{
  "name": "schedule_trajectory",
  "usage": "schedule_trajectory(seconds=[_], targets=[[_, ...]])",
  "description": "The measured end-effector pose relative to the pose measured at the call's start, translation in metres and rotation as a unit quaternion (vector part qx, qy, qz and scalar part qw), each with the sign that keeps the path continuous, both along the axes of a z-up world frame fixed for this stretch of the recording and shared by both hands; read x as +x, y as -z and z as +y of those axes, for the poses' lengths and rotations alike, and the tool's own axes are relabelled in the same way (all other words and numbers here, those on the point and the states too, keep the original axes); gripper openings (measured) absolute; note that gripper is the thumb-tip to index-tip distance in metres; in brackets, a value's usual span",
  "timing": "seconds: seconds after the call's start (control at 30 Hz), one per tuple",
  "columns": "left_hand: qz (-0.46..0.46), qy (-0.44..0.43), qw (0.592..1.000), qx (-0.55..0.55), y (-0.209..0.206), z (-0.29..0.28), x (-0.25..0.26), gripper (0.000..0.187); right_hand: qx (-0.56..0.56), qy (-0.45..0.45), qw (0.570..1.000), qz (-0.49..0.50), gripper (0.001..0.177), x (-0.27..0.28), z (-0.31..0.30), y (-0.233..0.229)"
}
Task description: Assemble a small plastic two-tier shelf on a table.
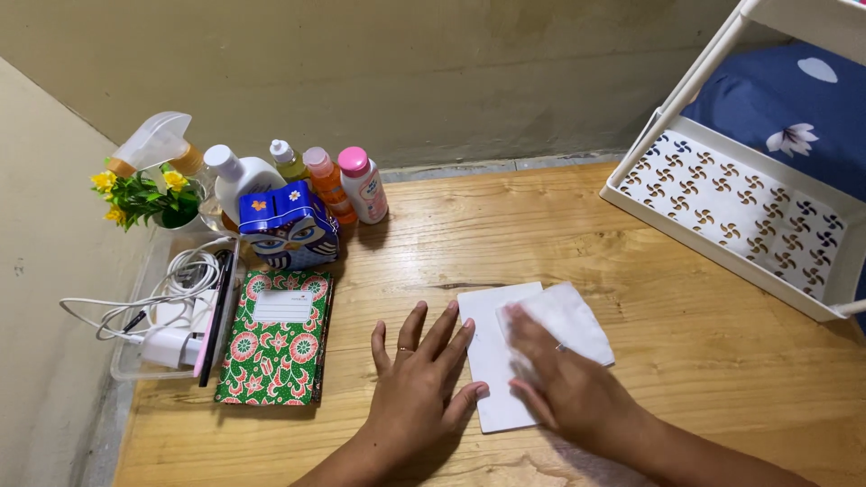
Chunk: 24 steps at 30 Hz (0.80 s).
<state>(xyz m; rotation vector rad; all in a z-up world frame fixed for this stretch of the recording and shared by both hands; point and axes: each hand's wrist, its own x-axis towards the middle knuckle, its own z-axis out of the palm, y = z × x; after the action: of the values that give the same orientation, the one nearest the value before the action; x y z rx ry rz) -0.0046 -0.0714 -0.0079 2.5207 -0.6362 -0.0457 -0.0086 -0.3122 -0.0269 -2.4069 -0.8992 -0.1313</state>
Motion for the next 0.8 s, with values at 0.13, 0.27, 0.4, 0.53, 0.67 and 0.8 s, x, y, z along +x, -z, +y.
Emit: schedule_trajectory(seconds=[0.13, 0.27, 0.4, 0.53, 0.67, 0.8], targets=[[0.003, 0.003, 1.000, -0.001, 0.002, 0.001, 0.000, 0.071, -0.088, 0.062, 0.979, -0.175, 0.068, 0.011, -0.002, -0.008], [0.009, 0.002, 1.000, 0.004, -0.001, 0.000, 0.001, 0.070, -0.127, 0.098, 0.982, -0.103, 0.065, 0.011, -0.008, 0.015], [-0.011, 0.006, 1.000, 0.011, 0.009, 0.003, -0.001, 0.071, -0.144, 0.080, 0.976, -0.142, 0.054, 0.006, -0.005, 0.018], [-0.007, 0.015, 0.999, 0.037, 0.004, 0.009, 0.005, 0.080, -0.110, -0.024, 0.982, -0.150, 0.051, -0.017, 0.011, 0.012], [0.024, 0.039, 0.997, 0.063, 0.007, 0.015, 0.008, 0.101, -0.059, -0.105, 0.990, -0.074, 0.051, -0.002, 0.006, 0.017], [0.049, 0.041, 0.996, 0.063, 0.005, 0.013, 0.010, 0.115, -0.095, 0.015, 0.995, -0.012, 0.053, 0.042, -0.014, 0.015]])
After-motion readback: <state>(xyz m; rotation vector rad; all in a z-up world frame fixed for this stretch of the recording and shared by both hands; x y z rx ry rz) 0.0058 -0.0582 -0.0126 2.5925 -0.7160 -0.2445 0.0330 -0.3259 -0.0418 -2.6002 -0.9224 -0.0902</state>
